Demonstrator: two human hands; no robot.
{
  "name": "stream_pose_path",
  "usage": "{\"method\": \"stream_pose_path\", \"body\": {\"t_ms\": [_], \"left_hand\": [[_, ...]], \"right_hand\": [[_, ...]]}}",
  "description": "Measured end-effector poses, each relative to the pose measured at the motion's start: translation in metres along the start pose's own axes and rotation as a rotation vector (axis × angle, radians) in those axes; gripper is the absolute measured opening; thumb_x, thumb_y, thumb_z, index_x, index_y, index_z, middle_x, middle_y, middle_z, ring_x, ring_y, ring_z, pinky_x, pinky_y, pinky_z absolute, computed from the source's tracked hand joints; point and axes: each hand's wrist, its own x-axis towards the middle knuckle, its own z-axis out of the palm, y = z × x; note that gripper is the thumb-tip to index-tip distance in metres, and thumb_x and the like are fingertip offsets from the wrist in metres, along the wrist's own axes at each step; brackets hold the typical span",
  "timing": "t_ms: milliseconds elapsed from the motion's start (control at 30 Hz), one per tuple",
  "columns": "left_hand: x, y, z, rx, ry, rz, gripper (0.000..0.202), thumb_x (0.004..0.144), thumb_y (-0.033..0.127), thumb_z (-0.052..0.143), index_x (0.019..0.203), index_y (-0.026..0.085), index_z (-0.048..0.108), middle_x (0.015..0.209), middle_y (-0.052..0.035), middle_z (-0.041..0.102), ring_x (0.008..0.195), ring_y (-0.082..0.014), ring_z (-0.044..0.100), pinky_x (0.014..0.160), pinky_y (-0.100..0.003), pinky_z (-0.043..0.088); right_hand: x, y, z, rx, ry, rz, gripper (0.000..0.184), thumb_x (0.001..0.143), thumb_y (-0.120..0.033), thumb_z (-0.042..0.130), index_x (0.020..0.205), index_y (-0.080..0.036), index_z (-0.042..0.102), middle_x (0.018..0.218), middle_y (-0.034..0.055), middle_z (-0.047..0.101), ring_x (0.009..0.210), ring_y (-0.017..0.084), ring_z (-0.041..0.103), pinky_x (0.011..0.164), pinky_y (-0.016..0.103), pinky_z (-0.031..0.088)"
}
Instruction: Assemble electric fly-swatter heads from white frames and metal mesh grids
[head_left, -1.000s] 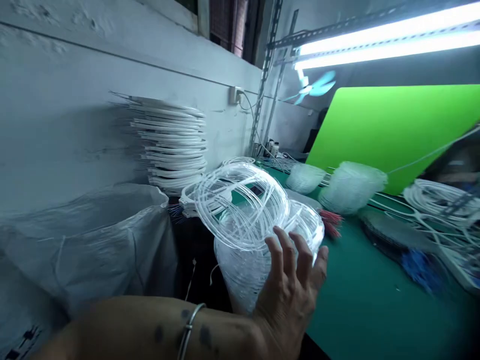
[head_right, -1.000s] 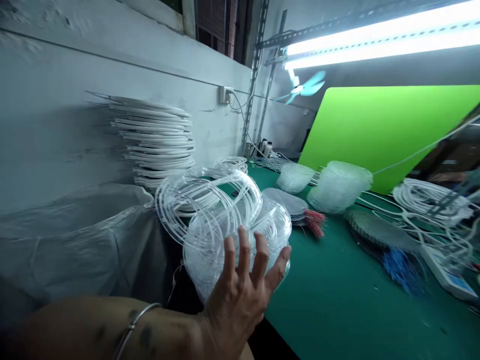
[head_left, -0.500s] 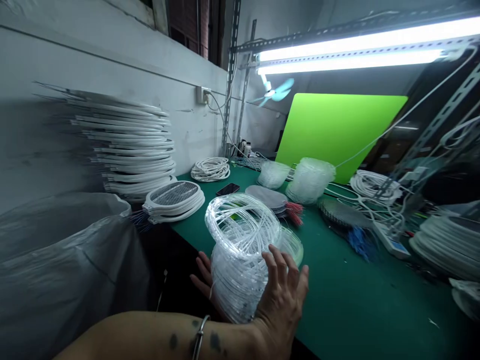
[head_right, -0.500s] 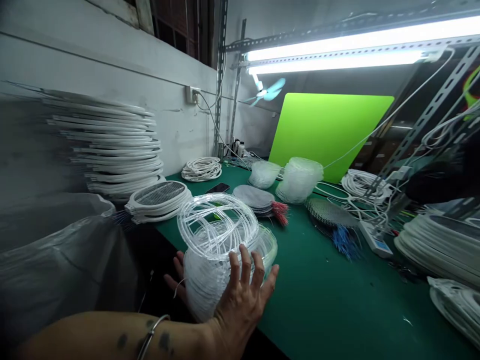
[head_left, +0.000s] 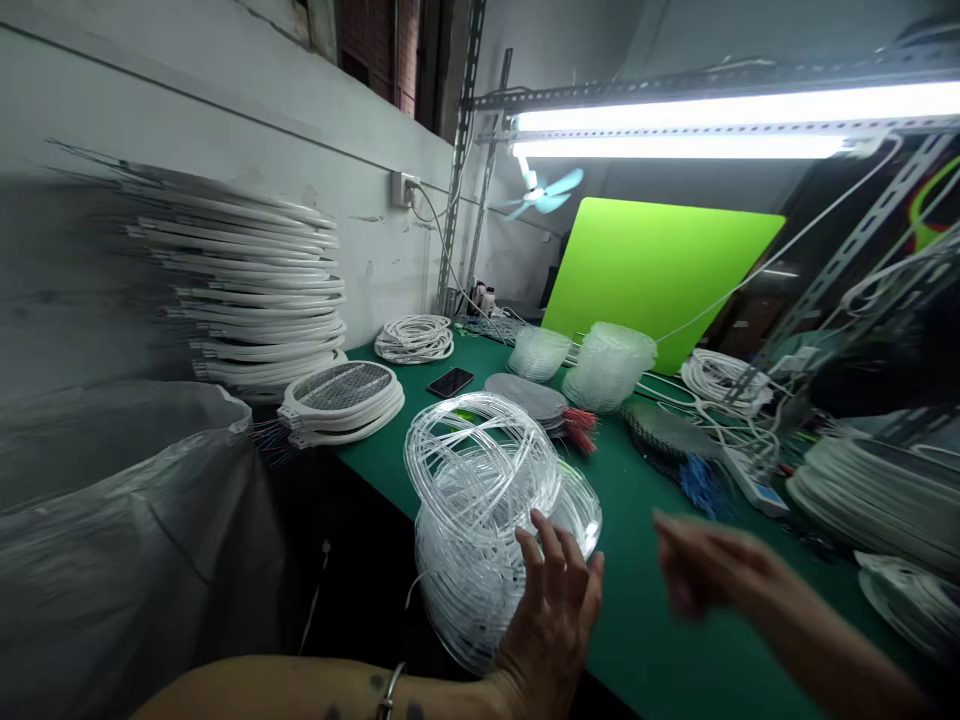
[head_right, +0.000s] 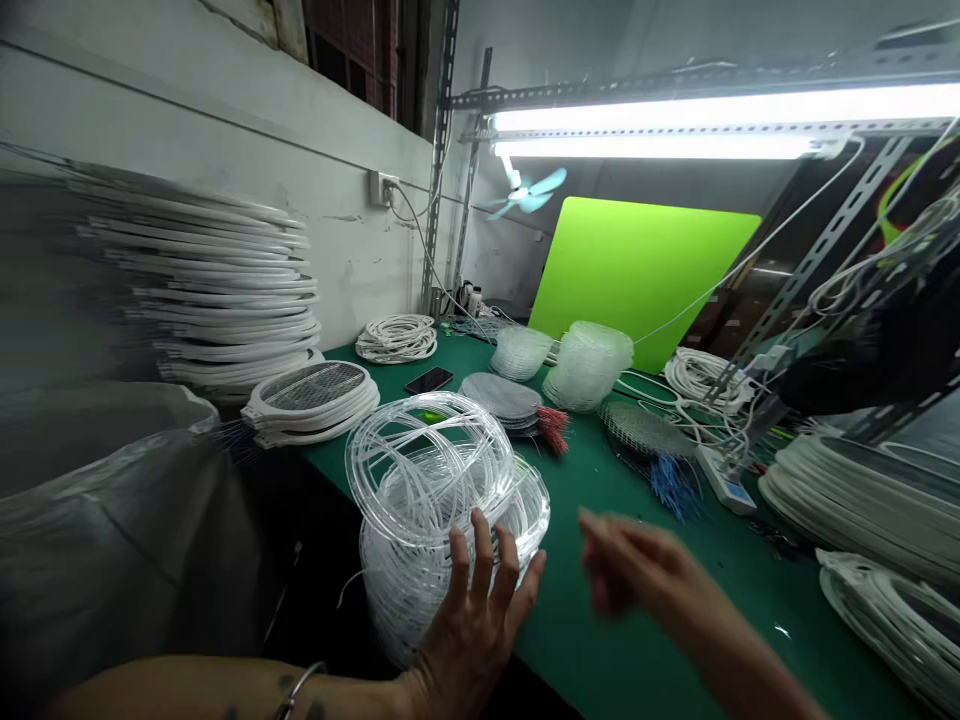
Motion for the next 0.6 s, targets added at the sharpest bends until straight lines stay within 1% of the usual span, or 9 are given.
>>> {"method": "stream_pose_path", "body": {"t_ms": [67,100,133,200,267,333,367,500,600], "left_hand": [[-0.006,0.002,0.003,0.012,0.044,0.017,0.047,0.086,0.049,0.058,0.129,0.032,0.061,0.119,-0.0121,0.062,0.114,-0.0432,0.055,0.095,-0.066,0.029],[-0.009,0.003,0.004,0.016,0.051,0.019,0.045,0.088,0.048,0.057,0.129,0.031,0.060,0.119,-0.0120,0.062,0.113,-0.0417,0.056,0.096,-0.065,0.030],[-0.012,0.003,0.004,0.020,0.050,0.012,0.045,0.089,0.047,0.056,0.130,0.029,0.060,0.119,-0.0118,0.062,0.114,-0.0399,0.056,0.096,-0.063,0.030],[-0.018,0.004,0.006,0.036,0.064,-0.010,0.044,0.091,0.046,0.055,0.129,0.025,0.059,0.120,-0.0111,0.062,0.115,-0.0365,0.056,0.099,-0.059,0.030],[-0.024,0.005,0.008,0.049,0.100,-0.038,0.043,0.091,0.046,0.056,0.127,0.022,0.059,0.119,-0.0105,0.062,0.117,-0.0338,0.055,0.101,-0.055,0.031],[-0.027,0.005,0.009,0.054,0.131,-0.056,0.042,0.091,0.047,0.056,0.123,0.020,0.061,0.118,-0.0103,0.063,0.119,-0.0322,0.053,0.102,-0.052,0.032],[-0.029,0.005,0.009,0.055,0.139,-0.061,0.042,0.091,0.049,0.056,0.121,0.019,0.063,0.118,-0.0106,0.063,0.119,-0.0320,0.053,0.102,-0.050,0.032],[-0.031,-0.001,0.007,0.004,0.189,-0.048,0.033,0.093,0.043,0.056,0.113,0.019,0.067,0.116,-0.0095,0.064,0.115,-0.0325,0.056,0.103,-0.053,0.033],[-0.030,-0.010,0.004,-0.081,0.241,0.024,0.028,0.094,0.034,0.057,0.116,0.022,0.068,0.115,-0.0072,0.066,0.113,-0.0334,0.058,0.107,-0.061,0.026]], "right_hand": [[0.048,-0.025,-0.004,-0.080,-0.046,-0.068,0.059,0.081,-0.071,0.051,0.099,-0.017,0.068,0.101,0.0119,0.069,0.098,0.026,0.062,0.088,0.039,0.050],[0.075,-0.038,-0.002,-0.141,-0.088,-0.113,0.066,0.079,-0.073,0.052,0.114,-0.018,0.065,0.120,0.0142,0.064,0.116,0.030,0.054,0.099,0.042,0.043],[0.103,-0.049,0.003,-0.155,-0.151,-0.117,0.074,0.077,-0.074,0.054,0.124,-0.016,0.060,0.134,0.0155,0.056,0.124,0.032,0.048,0.104,0.043,0.038],[0.151,-0.062,0.018,-0.173,-0.249,-0.102,0.084,0.073,-0.075,0.058,0.131,-0.014,0.055,0.145,0.0162,0.045,0.130,0.034,0.043,0.108,0.046,0.034],[0.182,-0.062,0.035,-0.190,-0.332,-0.062,0.089,0.061,-0.071,0.072,0.127,-0.012,0.059,0.144,0.0187,0.046,0.129,0.037,0.043,0.108,0.049,0.034],[0.194,-0.054,0.048,-0.194,-0.397,-0.039,0.085,0.053,-0.064,0.081,0.118,-0.013,0.065,0.140,0.0184,0.051,0.127,0.038,0.046,0.107,0.048,0.036],[0.196,-0.048,0.053,-0.186,-0.422,-0.040,0.080,0.053,-0.063,0.082,0.115,-0.015,0.067,0.137,0.0166,0.054,0.125,0.037,0.048,0.107,0.046,0.037],[0.189,-0.033,0.065,-0.121,-0.483,-0.081,0.065,0.064,-0.064,0.074,0.110,-0.019,0.070,0.122,0.0104,0.066,0.119,0.034,0.055,0.107,0.044,0.039],[0.187,-0.029,0.068,-0.075,-0.462,-0.097,0.066,0.069,-0.065,0.070,0.116,-0.019,0.067,0.125,0.0116,0.064,0.119,0.034,0.055,0.105,0.043,0.042]]}}
